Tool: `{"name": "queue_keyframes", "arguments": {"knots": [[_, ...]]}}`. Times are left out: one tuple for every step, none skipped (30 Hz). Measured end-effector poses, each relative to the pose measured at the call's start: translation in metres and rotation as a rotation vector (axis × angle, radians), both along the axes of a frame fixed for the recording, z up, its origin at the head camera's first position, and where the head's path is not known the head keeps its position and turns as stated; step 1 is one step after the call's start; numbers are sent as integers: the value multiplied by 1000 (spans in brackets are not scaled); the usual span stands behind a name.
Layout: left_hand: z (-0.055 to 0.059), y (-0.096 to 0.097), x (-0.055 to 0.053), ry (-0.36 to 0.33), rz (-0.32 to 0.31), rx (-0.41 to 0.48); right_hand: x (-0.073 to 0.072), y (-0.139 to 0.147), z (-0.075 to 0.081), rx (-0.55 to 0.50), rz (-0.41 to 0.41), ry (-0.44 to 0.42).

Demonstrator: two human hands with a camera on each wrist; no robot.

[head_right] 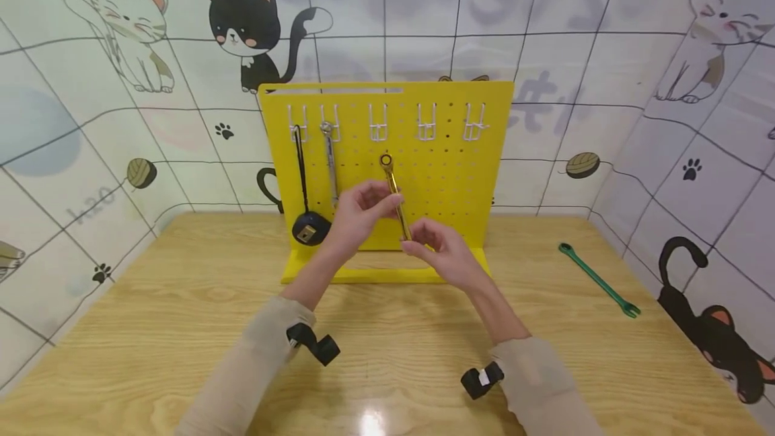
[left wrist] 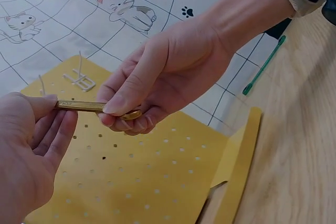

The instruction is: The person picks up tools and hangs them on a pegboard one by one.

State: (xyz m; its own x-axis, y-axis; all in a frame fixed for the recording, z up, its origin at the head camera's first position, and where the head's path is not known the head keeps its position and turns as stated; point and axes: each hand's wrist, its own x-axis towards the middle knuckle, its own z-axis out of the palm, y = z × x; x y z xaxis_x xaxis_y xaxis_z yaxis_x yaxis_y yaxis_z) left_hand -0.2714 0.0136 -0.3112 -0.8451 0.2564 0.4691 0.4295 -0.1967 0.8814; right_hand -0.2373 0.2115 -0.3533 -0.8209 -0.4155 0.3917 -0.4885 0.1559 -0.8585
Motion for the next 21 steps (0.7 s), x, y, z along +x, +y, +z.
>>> {"name": "queue_keyframes", "arguments": {"knots": [[2, -2, 0, 1, 5, -11, -1, -2, 1, -9, -3, 5], [4, -3, -1, -1, 7, -15, -2, -5, 2, -20, -6, 5], [6, -5, -2, -2, 14, -26, -3, -7, 2, -29, -9, 2], [8, -6, -3, -3, 20, -35, -5, -9, 3, -37, -13, 0], [10, -8, -4, -1, 27, -41, -6, -11, 4, -44, -22, -2], [12, -9, -6, 1, 33, -48, -7, -13, 5, -48, -33, -5], [13, -10, -7, 4, 37, -49, -8, -15, 5, -50, -43, -5], [15, -10, -9, 11, 38, -48, -9, -17, 6, -55, -52, -4], [16, -11, -10, 18, 42, -50, -10, -18, 6, -58, -64, -1], [18, -11, -11, 24, 41, -47, -11, -20, 7, -61, -75, 3], [19, -11, -12, 28, 44, -47, -11, -21, 8, -62, -87, 8], [20, -11, -13, 30, 48, -48, -12, -23, 8, -63, -97, 12], [21, -12, -14, 29, 54, -51, -13, -25, 9, -65, -105, 17], [21, -12, -15, 24, 56, -50, -13, -27, 10, -69, -117, 17], [22, -13, -16, 20, 62, -50, -14, -28, 11, -71, -129, 16], [23, -13, -17, 18, 70, -51, -14, -30, 12, -76, -137, 12], [24, -14, -18, 15, 76, -49, -15, -32, 13, -78, -147, 10], [25, -15, -19, 10, 78, -45, -16, -34, 14, -81, -156, 8], [25, -16, -20, 7, 80, -43, -17, -35, 14, -86, -164, 5], [26, -16, -21, 8, 81, -41, -18, -37, 15, -92, -171, 2], [27, -16, -21, 12, 86, -45, -19, -38, 15, -95, -176, 3]]}}
